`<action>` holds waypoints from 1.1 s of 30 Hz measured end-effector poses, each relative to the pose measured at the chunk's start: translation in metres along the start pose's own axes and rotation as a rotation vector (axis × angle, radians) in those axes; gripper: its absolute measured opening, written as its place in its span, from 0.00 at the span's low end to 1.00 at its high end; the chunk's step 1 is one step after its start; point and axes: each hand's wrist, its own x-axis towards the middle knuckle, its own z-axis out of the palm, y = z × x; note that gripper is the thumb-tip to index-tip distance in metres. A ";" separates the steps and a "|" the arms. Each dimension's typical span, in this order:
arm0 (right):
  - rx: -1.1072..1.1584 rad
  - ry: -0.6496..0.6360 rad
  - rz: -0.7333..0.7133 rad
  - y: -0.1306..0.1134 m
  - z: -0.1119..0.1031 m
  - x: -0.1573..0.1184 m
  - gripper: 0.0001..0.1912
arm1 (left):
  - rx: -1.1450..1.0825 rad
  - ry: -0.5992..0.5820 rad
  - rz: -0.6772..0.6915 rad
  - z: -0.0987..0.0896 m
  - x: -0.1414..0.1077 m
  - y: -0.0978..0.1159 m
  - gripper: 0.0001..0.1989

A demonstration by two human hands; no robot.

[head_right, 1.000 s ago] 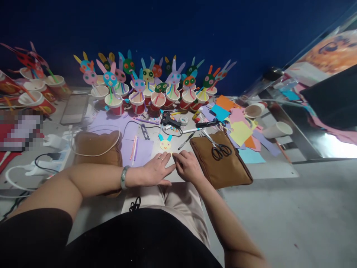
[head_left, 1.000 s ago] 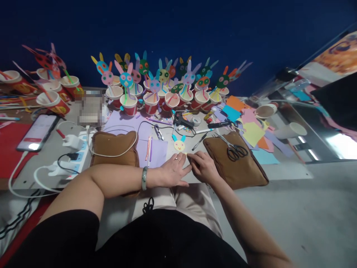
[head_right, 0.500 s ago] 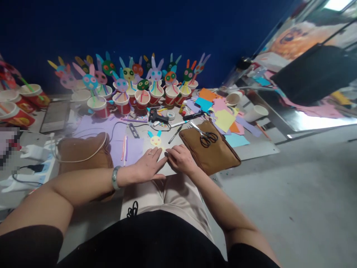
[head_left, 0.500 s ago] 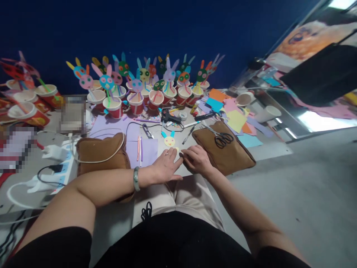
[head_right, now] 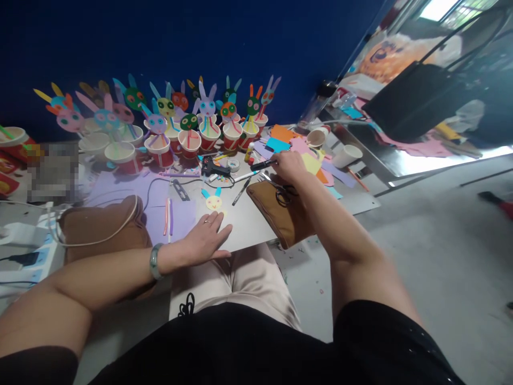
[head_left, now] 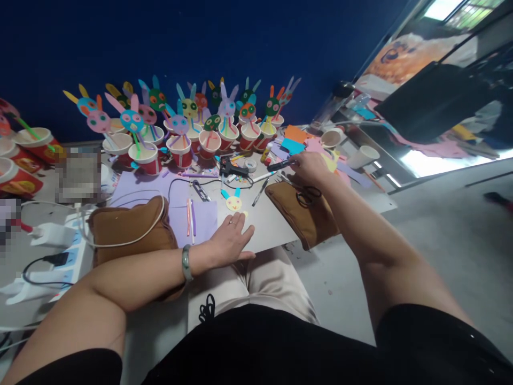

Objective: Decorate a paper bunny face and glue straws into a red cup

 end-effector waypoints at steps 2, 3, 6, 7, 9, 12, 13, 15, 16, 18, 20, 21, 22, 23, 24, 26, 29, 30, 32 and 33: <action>0.034 -0.102 0.029 0.000 0.004 0.014 0.03 | 0.006 0.021 0.002 0.001 -0.001 0.000 0.39; 0.039 -0.153 0.042 -0.002 0.007 0.019 0.04 | 0.010 0.032 0.005 0.002 -0.001 0.000 0.39; 0.051 -0.215 0.071 -0.011 0.016 0.026 0.06 | 0.022 0.049 0.010 0.003 -0.002 0.000 0.39; 0.051 -0.226 0.075 -0.013 0.018 0.027 0.08 | 0.023 0.048 0.009 0.003 -0.002 0.000 0.39; 0.046 -0.235 0.073 -0.016 0.020 0.028 0.11 | 0.021 0.035 0.007 0.001 -0.002 0.000 0.39; 0.032 -0.215 0.047 -0.017 0.012 0.023 0.11 | 0.012 0.010 0.007 -0.002 -0.002 0.000 0.39; 0.025 -0.175 0.034 -0.017 0.007 0.019 0.10 | 0.008 0.005 0.005 -0.002 -0.002 0.000 0.39; 0.014 -0.008 0.019 -0.019 -0.003 0.008 0.08 | -0.003 -0.002 -0.001 -0.002 -0.001 0.000 0.38; 0.028 0.113 0.029 -0.021 -0.008 0.001 0.08 | -0.008 -0.007 -0.004 -0.001 -0.001 0.001 0.38; 0.180 0.309 0.095 -0.030 -0.013 -0.018 0.08 | -0.020 -0.012 -0.011 0.001 -0.001 0.001 0.38; 0.526 0.402 0.178 -0.045 -0.011 -0.043 0.08 | -0.034 -0.012 -0.014 0.001 -0.002 0.001 0.38; 0.706 0.402 0.204 -0.054 -0.008 -0.057 0.09 | -0.040 -0.012 -0.015 0.000 -0.002 0.001 0.38; 0.865 0.371 0.222 -0.064 -0.003 -0.071 0.10 | -0.046 -0.016 -0.016 0.000 -0.002 0.002 0.38; 0.995 0.331 0.243 -0.075 0.002 -0.084 0.11 | -0.051 -0.024 -0.017 -0.002 -0.003 0.002 0.38; 1.090 0.292 0.272 -0.085 0.008 -0.097 0.13 | -0.055 -0.036 -0.021 -0.003 -0.003 0.002 0.38; 1.168 0.241 0.320 -0.102 0.020 -0.116 0.17 | -0.061 -0.065 -0.031 -0.005 -0.003 0.003 0.38; 1.187 0.224 0.337 -0.116 0.035 -0.131 0.18 | -0.069 -0.095 -0.047 -0.004 -0.002 0.003 0.38; 1.180 0.218 0.336 -0.118 0.039 -0.133 0.18 | -0.074 -0.098 -0.052 -0.003 -0.001 0.004 0.38; 1.152 0.187 0.337 -0.119 0.047 -0.136 0.17 | -0.090 -0.097 -0.060 0.001 -0.001 0.004 0.39; 1.133 0.158 0.334 -0.119 0.050 -0.138 0.17 | -0.097 -0.095 -0.064 0.003 -0.001 0.004 0.39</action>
